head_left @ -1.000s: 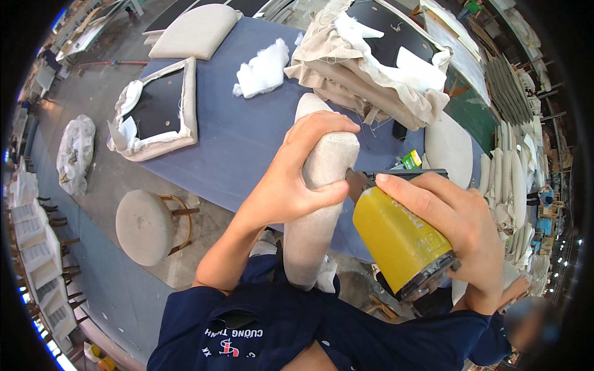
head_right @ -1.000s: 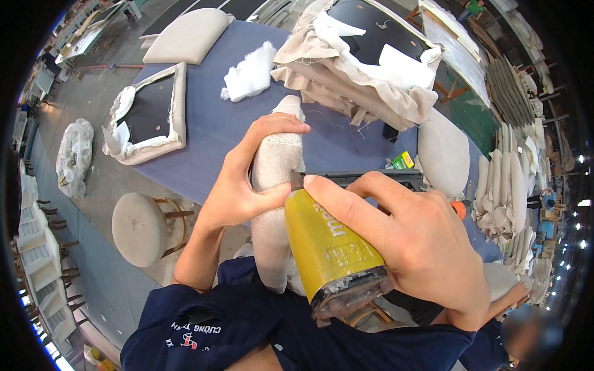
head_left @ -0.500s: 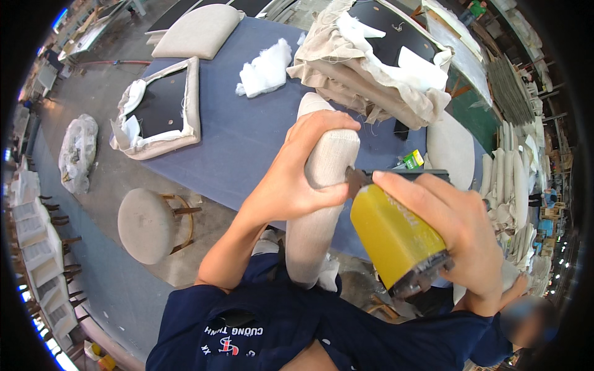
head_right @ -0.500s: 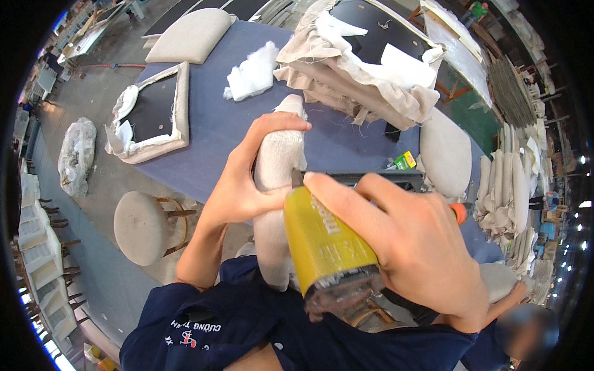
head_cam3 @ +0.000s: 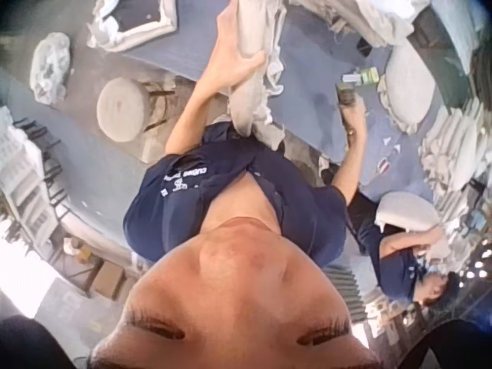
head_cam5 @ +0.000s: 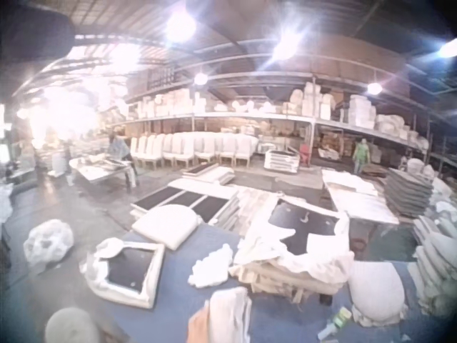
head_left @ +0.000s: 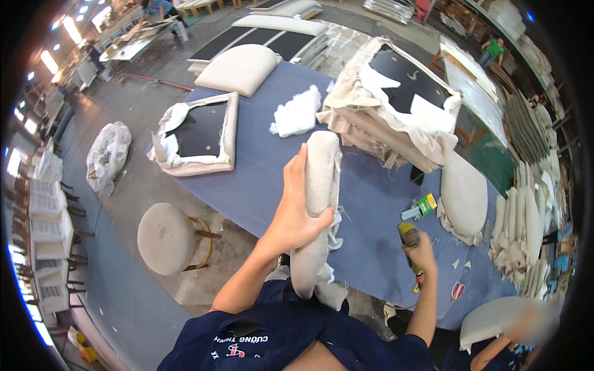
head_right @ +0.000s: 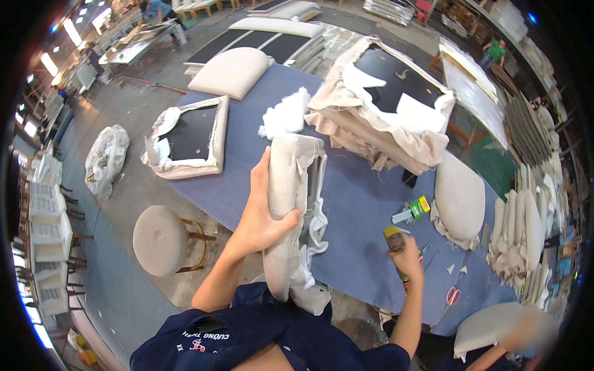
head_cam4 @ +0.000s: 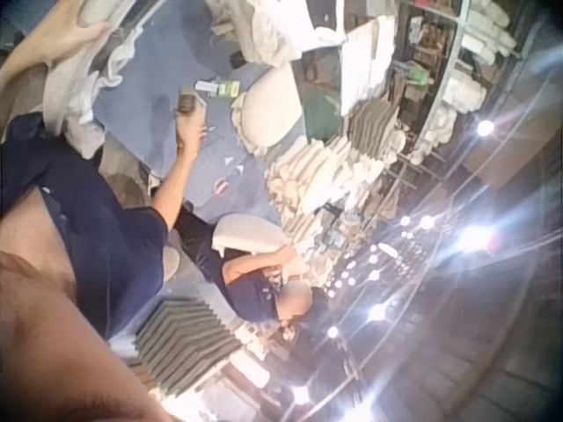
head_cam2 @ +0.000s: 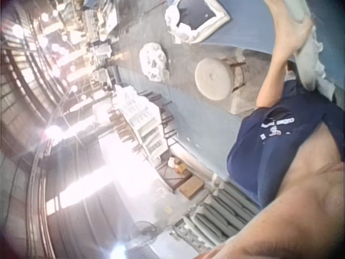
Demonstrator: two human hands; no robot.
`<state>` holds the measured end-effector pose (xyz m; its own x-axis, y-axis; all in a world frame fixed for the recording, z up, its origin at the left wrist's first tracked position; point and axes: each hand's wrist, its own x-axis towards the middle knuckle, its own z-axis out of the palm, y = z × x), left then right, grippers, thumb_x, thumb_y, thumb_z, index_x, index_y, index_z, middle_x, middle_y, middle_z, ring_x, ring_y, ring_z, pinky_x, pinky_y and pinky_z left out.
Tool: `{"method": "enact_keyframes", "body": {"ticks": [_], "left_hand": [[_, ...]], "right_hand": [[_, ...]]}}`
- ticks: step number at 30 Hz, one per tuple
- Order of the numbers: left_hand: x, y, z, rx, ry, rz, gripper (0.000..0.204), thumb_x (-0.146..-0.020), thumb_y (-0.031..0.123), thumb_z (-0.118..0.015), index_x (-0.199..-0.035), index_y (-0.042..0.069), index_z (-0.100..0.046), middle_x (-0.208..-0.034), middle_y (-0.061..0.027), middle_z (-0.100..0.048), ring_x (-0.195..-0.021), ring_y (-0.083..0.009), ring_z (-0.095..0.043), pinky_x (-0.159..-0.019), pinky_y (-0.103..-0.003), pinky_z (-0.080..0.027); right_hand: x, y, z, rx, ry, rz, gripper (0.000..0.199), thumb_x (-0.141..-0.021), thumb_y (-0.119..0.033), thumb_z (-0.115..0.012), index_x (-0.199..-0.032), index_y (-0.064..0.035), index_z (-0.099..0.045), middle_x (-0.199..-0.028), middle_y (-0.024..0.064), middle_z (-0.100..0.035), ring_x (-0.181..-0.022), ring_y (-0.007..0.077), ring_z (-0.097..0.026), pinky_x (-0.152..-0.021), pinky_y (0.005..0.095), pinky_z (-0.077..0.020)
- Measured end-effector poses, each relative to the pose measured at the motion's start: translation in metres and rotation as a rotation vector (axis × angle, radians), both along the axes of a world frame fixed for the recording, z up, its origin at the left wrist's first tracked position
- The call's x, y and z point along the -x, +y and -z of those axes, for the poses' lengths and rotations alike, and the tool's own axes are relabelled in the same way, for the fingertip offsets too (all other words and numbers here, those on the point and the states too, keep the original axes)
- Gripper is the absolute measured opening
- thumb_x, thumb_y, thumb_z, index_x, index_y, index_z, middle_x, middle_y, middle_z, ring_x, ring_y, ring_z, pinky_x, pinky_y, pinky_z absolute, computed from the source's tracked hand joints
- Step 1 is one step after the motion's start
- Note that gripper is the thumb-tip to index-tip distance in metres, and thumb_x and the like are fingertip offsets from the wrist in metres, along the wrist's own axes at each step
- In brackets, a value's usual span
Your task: The person covers a cylindrical foam cushion with fabric, using a staple gun to secure the material. They then use a screwdriver to adjust the cushion and a blue tool to trim excess fabric. The person also handles a square cushion frame and other fabric pieces on the workbench.
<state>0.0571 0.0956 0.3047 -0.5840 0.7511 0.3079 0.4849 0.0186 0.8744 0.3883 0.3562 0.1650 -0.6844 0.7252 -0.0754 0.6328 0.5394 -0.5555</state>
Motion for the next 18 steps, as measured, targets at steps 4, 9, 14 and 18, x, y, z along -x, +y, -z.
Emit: {"method": "enact_keyframes", "body": {"ticks": [4,9,14,18], "left_hand": [[0.051,-0.046,0.008,-0.155,-0.107,0.204,0.112,-0.073,0.010,-0.079,-0.167,0.004,-0.018,-0.163,-0.0165,-0.036,-0.147,-0.0279,-0.040,-0.123,-0.042,-0.029],[0.057,-0.113,0.009,-0.023,-0.110,-0.046,0.086,-0.088,0.021,-0.073,-0.161,0.001,-0.032,-0.156,-0.0163,-0.047,-0.145,-0.0260,-0.043,-0.122,-0.038,-0.029],[0.071,-0.129,0.056,-0.222,-0.169,-0.387,0.057,-0.108,0.036,-0.057,-0.151,0.000,-0.048,-0.127,-0.0093,-0.062,-0.116,-0.0184,-0.054,-0.106,-0.034,-0.042],[0.098,-0.116,0.083,-0.236,-0.164,-0.473,0.048,-0.112,0.038,-0.050,-0.144,0.002,-0.056,-0.083,0.0059,-0.056,-0.068,-0.0035,-0.045,-0.059,-0.021,-0.036]], "right_hand": [[-0.046,0.027,0.110,-0.440,-0.298,0.173,0.090,-0.073,0.000,-0.079,-0.156,-0.0090,-0.046,-0.129,0.0274,-0.054,-0.122,0.0495,-0.057,-0.106,0.0464,-0.0491],[0.008,-0.034,0.136,0.075,-0.567,0.290,0.104,-0.074,0.009,-0.074,-0.166,-0.0156,-0.030,-0.160,0.0234,-0.032,-0.145,0.0475,-0.042,-0.114,0.0546,-0.0429],[0.043,-0.063,0.104,1.060,0.652,-0.069,0.102,-0.077,0.010,-0.077,-0.165,-0.0080,-0.028,-0.167,0.0161,-0.029,-0.155,0.0325,-0.031,-0.122,0.0470,-0.0350],[0.073,-0.068,0.085,1.054,0.814,-0.115,0.084,-0.079,0.005,-0.081,-0.153,-0.0004,-0.043,-0.150,0.0114,-0.054,-0.134,0.0213,-0.055,-0.110,0.0364,-0.0463]]}}
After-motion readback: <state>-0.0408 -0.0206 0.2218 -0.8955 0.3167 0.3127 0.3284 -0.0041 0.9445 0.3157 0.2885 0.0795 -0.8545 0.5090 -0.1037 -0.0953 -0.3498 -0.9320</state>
